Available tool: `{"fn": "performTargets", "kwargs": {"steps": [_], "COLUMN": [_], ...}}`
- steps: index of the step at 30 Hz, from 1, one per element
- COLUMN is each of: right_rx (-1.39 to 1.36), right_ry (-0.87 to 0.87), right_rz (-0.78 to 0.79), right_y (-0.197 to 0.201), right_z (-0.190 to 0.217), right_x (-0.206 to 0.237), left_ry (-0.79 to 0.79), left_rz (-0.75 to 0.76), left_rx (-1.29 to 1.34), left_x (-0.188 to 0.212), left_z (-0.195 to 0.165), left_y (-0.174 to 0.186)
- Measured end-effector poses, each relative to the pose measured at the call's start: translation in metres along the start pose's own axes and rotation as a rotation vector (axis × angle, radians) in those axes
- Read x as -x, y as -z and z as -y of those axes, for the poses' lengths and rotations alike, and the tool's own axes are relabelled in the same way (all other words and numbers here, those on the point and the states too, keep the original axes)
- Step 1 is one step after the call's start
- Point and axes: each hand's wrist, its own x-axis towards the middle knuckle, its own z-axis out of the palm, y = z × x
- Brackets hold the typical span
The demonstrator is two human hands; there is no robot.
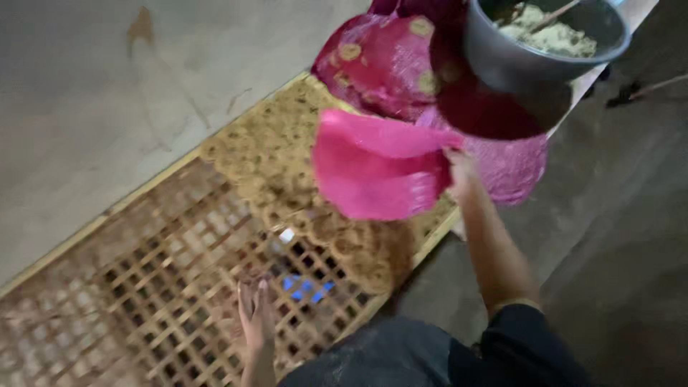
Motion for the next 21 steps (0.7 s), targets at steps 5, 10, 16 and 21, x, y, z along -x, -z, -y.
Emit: {"fn": "performTargets", "kwargs": {"steps": [5,10,16,21], "right_rx": [0.328,0.788,1.249,1.689], "right_ry": [0.236,0.123,1.073,0.894], "right_rz": [-0.201,-0.508,-0.234,0.19], "right_y": [0.15,0.21,0.108,-0.028], "right_z": [0.084,0.109,0.062,0.01], "right_x": [-0.055,-0.077,-0.16,-0.232], "left_ry": [0.058,0.064,0.085,0.021], "left_rz": [0.062,-0.05,-0.089,-0.04], "left_rx": [-0.049,-0.305,-0.493,-0.742], "left_x": [-0.007,-0.027,-0.033,-0.039], "left_z": [0.066,0.081,0.062,0.05], "left_y": [-0.064,-0.095,-0.133,-0.178]}}
